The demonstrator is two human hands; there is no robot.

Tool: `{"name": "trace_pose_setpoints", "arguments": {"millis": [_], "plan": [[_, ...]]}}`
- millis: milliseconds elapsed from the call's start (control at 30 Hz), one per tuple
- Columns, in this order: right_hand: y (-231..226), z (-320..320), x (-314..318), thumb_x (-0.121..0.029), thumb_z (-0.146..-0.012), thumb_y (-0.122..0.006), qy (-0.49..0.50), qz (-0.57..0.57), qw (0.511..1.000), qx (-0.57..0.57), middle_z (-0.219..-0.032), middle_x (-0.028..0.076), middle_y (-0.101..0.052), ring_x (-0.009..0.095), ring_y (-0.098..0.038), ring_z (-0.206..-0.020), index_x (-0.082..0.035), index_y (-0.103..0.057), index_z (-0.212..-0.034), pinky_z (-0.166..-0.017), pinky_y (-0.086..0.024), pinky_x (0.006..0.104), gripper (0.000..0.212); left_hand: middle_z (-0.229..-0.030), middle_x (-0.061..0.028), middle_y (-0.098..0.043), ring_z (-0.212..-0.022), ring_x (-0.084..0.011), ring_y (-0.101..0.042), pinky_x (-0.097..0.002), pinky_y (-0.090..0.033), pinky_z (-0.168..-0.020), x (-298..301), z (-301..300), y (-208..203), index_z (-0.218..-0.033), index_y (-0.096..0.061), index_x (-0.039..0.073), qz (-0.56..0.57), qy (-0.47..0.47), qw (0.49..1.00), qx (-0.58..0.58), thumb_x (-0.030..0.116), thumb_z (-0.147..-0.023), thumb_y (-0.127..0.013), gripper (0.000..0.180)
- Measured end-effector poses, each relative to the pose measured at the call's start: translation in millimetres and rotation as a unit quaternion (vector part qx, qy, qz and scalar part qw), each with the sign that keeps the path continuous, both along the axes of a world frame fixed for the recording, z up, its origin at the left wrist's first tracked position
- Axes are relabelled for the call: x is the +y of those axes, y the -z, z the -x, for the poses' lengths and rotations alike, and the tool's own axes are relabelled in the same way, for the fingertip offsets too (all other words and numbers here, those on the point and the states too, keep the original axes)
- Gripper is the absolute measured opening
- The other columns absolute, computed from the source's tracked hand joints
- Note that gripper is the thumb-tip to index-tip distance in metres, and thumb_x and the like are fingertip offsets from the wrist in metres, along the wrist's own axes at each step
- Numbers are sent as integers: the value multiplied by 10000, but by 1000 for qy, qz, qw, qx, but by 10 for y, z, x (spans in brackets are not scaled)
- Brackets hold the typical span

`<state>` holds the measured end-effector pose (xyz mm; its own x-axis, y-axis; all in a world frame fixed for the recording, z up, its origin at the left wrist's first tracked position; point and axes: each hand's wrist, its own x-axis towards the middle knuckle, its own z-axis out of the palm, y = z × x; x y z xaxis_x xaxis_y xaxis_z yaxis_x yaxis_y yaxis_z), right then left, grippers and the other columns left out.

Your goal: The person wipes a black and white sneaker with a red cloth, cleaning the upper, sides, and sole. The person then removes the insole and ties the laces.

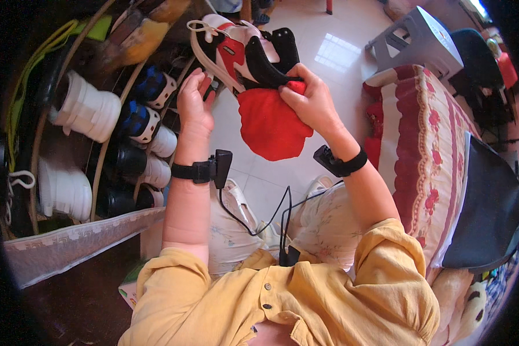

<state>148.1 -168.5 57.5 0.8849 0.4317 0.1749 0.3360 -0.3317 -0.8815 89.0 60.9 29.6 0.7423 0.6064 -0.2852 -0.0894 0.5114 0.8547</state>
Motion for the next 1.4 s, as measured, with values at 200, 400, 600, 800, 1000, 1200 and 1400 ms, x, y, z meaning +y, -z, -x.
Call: {"name": "trace_pose_setpoints", "arguments": {"millis": [200, 400, 600, 800, 1000, 1200, 1400], "plan": [[-108, 222, -392, -176, -863, -725, -51, -141, 985, 88, -896, 18, -612, 102, -564, -868, -25, -595, -992, -822, -475, 270, 237, -1477, -72, -538, -1339, -277, -521, -457, -414, -1136, -293, -139, 31, -1500, -466, 116, 99, 224, 958, -148, 530, -1027, -524, 632], [-138, 200, -734, -268, -858, -731, -160, -17, 972, 170, -941, 67, -659, 179, -626, -896, -73, -633, -1104, -840, -504, 322, 329, -1424, -106, -589, -1243, -268, -608, -418, -485, -1078, -327, -158, 81, -1471, -495, 92, 70, 293, 942, -148, 418, -1003, -624, 585], [-159, 19, -1091, -219, -901, -705, -14, 193, 980, 34, -908, 125, -705, 229, -693, -836, -70, -674, -1165, -776, -554, 335, 304, -1261, -160, -602, -1088, -227, -640, -340, -554, -926, -385, -165, 105, -1456, -422, -10, -277, 212, 937, -33, 258, -834, -852, 802], [-133, 187, -742, -126, -816, -806, 18, -71, 963, -258, -1212, 95, -667, 255, -631, -1125, -88, -655, -1253, -970, -516, 383, 464, -1261, -146, -621, -1083, -224, -659, -339, -572, -888, -426, -89, 97, -1444, -456, 45, -114, 348, 929, 54, 337, -865, -814, 741], [129, 380, -403, -152, -705, -806, -59, 106, 924, -362, -1307, 74, -588, 318, -577, -1209, -210, -629, -1263, -966, -512, 438, 588, -1255, -57, -634, -1078, -144, -632, -303, -530, -920, -619, -16, 133, -1365, -552, 56, -173, 424, 889, -16, 236, -883, -759, 555], [-7, -584, -815, -125, -856, -687, 224, 104, 925, -288, -1105, 144, -680, 365, -647, -1040, -148, -677, -1147, -902, -544, 417, 292, -1284, -132, -618, -1145, -196, -612, -328, -493, -1001, -545, 176, 66, -1434, -456, -22, -196, 447, 871, 47, 281, -811, -866, 806], [-192, -245, -664, -115, -803, -764, 107, 17, 899, -425, -1114, 93, -688, 322, -640, -1073, -164, -694, -1137, -936, -528, 407, 345, -1246, -126, -630, -1083, -191, -644, -320, -532, -937, -565, 182, 36, -1418, -462, -10, -132, 451, 880, 62, 269, -818, -854, 768]]}}
